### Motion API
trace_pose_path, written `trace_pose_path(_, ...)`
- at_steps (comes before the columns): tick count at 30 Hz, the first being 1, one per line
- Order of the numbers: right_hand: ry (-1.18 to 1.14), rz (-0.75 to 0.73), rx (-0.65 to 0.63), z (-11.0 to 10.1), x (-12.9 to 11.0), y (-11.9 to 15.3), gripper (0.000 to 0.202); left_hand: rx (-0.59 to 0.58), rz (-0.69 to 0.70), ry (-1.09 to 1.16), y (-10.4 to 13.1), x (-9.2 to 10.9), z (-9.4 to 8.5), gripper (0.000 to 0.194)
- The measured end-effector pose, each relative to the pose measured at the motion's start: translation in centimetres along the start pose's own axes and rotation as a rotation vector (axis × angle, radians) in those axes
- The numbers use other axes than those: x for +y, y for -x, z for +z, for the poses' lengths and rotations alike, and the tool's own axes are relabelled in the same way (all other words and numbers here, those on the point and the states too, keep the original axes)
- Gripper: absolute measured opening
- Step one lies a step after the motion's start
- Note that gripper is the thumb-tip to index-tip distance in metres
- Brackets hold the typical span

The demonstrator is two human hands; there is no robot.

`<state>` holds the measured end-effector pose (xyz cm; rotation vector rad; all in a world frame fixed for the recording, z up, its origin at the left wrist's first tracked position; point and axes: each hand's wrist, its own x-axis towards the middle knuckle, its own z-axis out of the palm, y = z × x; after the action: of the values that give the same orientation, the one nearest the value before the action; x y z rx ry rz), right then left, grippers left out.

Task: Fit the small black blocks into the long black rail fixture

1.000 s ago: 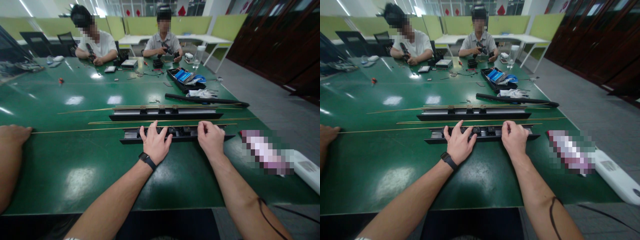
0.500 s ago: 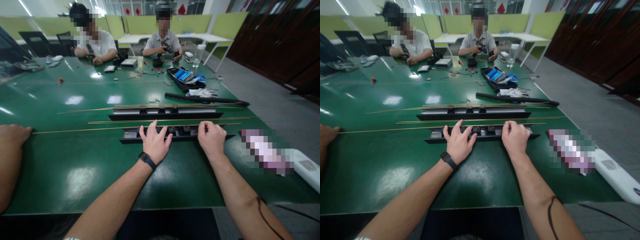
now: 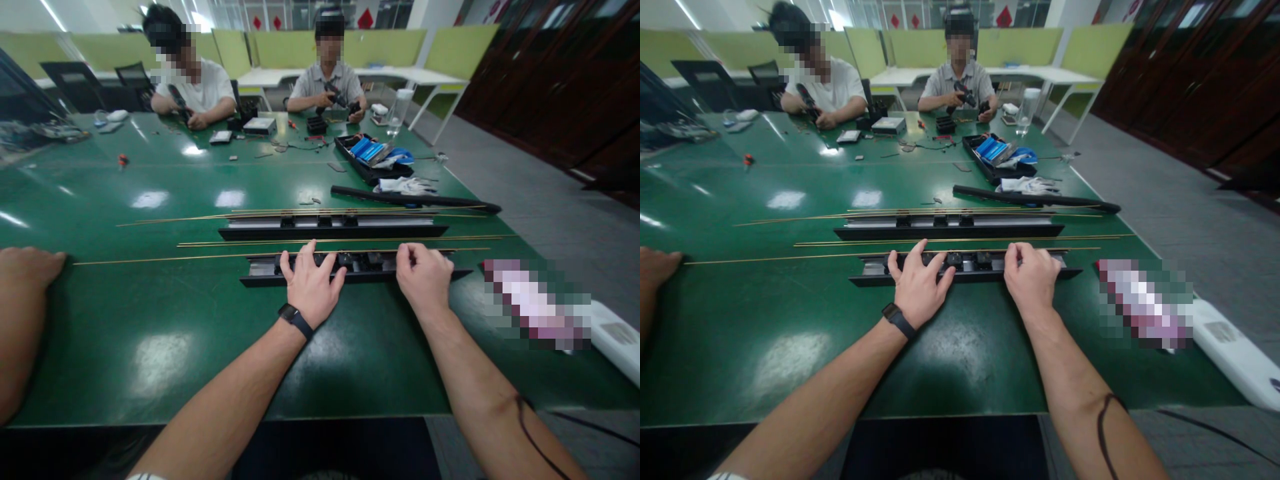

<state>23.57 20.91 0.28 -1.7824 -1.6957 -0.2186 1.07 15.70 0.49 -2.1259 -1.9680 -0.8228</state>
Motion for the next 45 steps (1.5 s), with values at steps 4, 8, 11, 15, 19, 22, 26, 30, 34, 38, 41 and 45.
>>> trace_pose_path(4,0.067,0.112,0.051,-0.16,0.46,-0.18,0.033,0.004,-0.002,0.002,0.0,-0.16,0.07,0.037)
trace_pose_path(8,0.025,0.112,0.067,-0.2,0.41,-0.17,0.031,0.012,-0.006,0.011,0.03,-0.15,0.16,0.036)
trace_pose_path(11,-0.037,0.021,0.021,-0.11,0.07,-0.04,0.031,0.008,-0.007,0.011,0.02,-0.08,0.13,0.037)
trace_pose_path(15,-0.049,-0.038,-0.027,-0.01,-0.14,0.06,0.034,-0.002,-0.007,0.011,0.0,-0.04,0.03,0.037)
trace_pose_path(19,0.047,0.054,0.018,-0.11,0.24,-0.09,0.035,-0.001,-0.011,0.008,0.02,-0.06,0.06,0.037)
trace_pose_path(22,0.073,0.13,0.055,-0.33,0.45,-0.23,0.034,0.0,-0.007,0.003,0.04,-0.08,0.07,0.037)
trace_pose_path(26,0.001,0.114,0.051,-0.48,0.18,-0.23,0.031,0.001,-0.007,0.005,0.02,-0.06,0.0,0.037)
trace_pose_path(30,-0.053,0.027,-0.006,-0.29,-0.19,-0.06,0.031,0.001,-0.015,0.013,-0.03,0.05,-0.06,0.037)
trace_pose_path(34,-0.019,0.006,-0.006,-0.21,-0.12,-0.02,0.033,-0.002,-0.017,0.016,-0.02,0.1,-0.06,0.037)
trace_pose_path(38,0.057,0.101,0.041,-0.42,0.2,-0.18,0.035,0.004,-0.016,0.013,0.01,-0.01,0.0,0.038)
trace_pose_path(41,0.036,0.129,0.067,-0.43,0.31,-0.25,0.031,0.006,-0.011,0.007,0.01,-0.07,0.03,0.038)
trace_pose_path(45,-0.054,0.046,0.028,-0.24,0.11,-0.12,0.03,0.006,-0.009,0.006,-0.01,0.02,-0.01,0.037)
